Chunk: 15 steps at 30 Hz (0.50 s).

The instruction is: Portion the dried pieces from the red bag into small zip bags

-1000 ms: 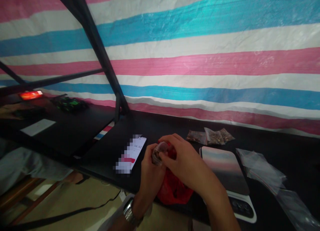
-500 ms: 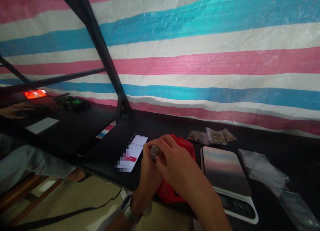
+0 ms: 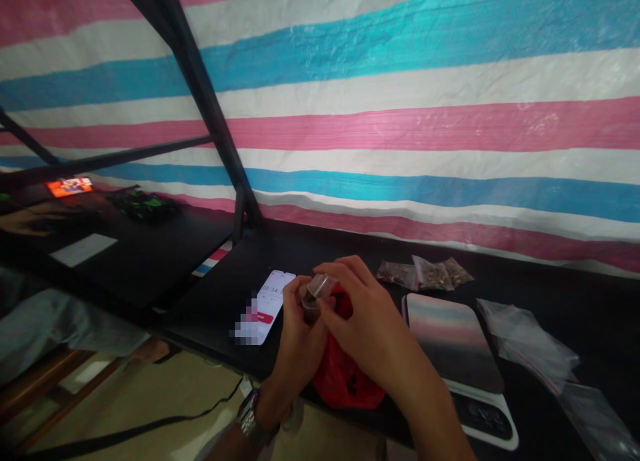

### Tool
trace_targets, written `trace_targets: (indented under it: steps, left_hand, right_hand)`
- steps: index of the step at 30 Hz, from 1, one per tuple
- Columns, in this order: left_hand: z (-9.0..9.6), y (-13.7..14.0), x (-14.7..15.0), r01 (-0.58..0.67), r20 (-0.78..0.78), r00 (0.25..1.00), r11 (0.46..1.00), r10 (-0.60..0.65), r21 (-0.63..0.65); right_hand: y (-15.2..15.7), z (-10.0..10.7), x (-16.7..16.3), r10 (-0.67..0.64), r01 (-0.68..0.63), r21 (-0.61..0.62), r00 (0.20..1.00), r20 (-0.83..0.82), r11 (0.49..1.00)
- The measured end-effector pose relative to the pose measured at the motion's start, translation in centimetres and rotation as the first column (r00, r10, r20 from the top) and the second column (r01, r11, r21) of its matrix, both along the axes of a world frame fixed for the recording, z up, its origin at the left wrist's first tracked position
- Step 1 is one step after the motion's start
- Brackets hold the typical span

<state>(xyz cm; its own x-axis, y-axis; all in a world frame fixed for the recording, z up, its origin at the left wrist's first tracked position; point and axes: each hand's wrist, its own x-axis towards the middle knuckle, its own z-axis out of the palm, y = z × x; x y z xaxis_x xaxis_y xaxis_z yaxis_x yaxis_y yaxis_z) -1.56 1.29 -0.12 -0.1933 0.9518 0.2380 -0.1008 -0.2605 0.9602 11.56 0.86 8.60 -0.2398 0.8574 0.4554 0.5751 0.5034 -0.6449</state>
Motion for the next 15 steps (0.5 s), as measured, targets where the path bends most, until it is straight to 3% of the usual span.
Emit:
trace_targets:
  steps: [5, 10, 15]
  left_hand:
    - [0.1, 0.5, 0.0, -0.141, 0.002, 0.99, 0.976, 0.142, 0.164]
    - [0.0, 0.6, -0.6, -0.158, -0.067, 0.982, 0.965, 0.175, 0.207]
    - [0.3, 0.1, -0.9, -0.084, -0.058, 0.994, 0.977, 0.097, 0.197]
  right_hand:
    - [0.7, 0.1, 2.6, -0.122, 0.125, 0.036, 0.99, -0.077, 0.991]
    - [0.8, -0.6, 4.9, -0.052, 0.087, -0.202, 0.984, 0.173, 0.976]
    - [0.3, -1.6, 4.4, 0.077, 0.05, -0.412, 0.955, 0.287, 0.91]
